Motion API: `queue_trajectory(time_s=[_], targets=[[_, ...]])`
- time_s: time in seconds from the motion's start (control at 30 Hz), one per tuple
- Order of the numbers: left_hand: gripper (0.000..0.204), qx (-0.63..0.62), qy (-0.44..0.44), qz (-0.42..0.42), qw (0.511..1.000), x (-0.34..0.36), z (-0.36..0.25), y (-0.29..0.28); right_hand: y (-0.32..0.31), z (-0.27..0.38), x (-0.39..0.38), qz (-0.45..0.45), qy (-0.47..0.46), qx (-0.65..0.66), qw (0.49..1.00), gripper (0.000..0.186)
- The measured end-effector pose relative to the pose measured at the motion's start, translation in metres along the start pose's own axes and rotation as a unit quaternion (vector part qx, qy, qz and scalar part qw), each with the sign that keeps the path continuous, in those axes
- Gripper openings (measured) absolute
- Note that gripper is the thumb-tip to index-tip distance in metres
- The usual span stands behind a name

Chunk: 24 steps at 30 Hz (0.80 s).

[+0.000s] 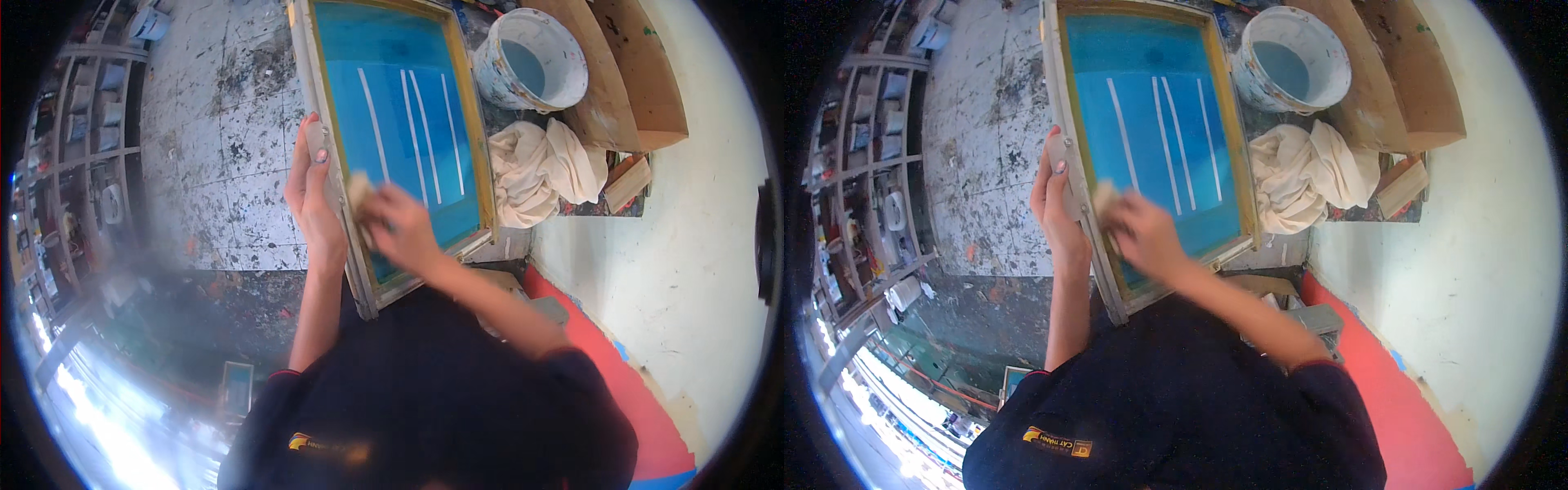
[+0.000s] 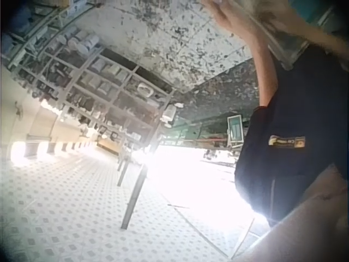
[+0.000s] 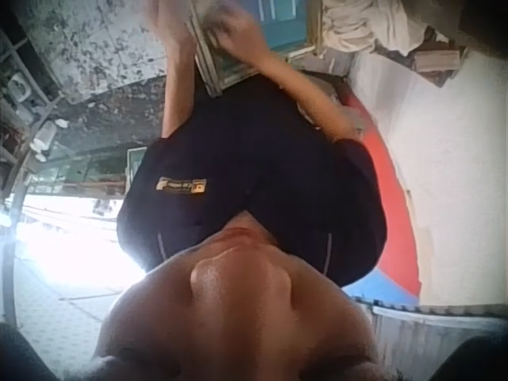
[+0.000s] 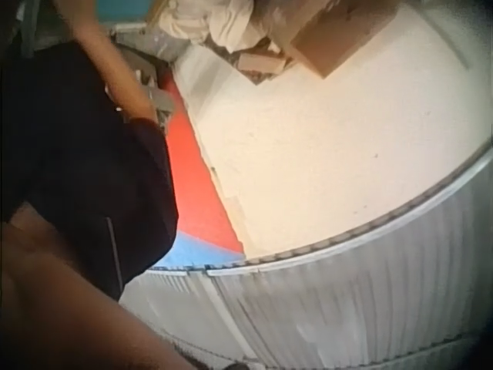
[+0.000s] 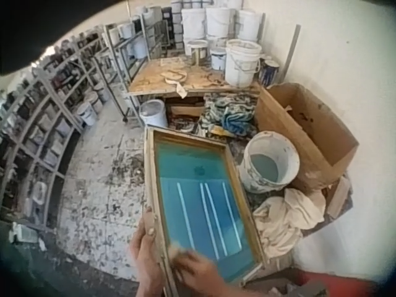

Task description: Cleaning a screen printing frame with a cloth and liquid.

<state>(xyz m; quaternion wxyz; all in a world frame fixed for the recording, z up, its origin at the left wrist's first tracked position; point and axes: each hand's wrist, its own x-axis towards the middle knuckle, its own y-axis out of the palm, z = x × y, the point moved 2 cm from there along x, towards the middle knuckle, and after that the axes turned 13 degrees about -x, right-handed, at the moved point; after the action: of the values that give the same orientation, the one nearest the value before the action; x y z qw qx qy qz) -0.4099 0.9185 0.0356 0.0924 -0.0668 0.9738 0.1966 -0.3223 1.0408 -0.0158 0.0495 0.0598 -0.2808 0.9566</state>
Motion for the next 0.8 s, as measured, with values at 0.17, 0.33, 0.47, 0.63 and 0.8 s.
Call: queue_trajectory(time_s=[0.17,0.33,0.47,0.63,0.8], targets=[[0.062,-0.027,-0.015,0.019,0.999,-0.005,-0.003,0.025,0.013,-0.063,0.251,-0.195,-0.113,-0.088,0.97,0.018],[0.058,-0.002,-0.002,0.0,1.0,-0.006,-0.011,0.027,0.018,-0.069,0.301,-0.157,-0.144,-0.135,0.968,0.024],[0.058,0.027,0.023,0.003,0.999,0.003,0.004,0.003,0.002,-0.031,0.085,-0.052,-0.092,-0.041,0.994,0.02],[0.058,0.079,0.043,0.029,0.996,0.004,0.006,0.001,-0.03,-0.017,-0.042,0.098,-0.099,-0.052,0.989,0.039],[0.057,0.041,0.032,0.024,0.998,0.005,0.001,0.009,-0.003,-0.113,0.221,-0.085,-0.17,-0.221,0.956,0.024]])
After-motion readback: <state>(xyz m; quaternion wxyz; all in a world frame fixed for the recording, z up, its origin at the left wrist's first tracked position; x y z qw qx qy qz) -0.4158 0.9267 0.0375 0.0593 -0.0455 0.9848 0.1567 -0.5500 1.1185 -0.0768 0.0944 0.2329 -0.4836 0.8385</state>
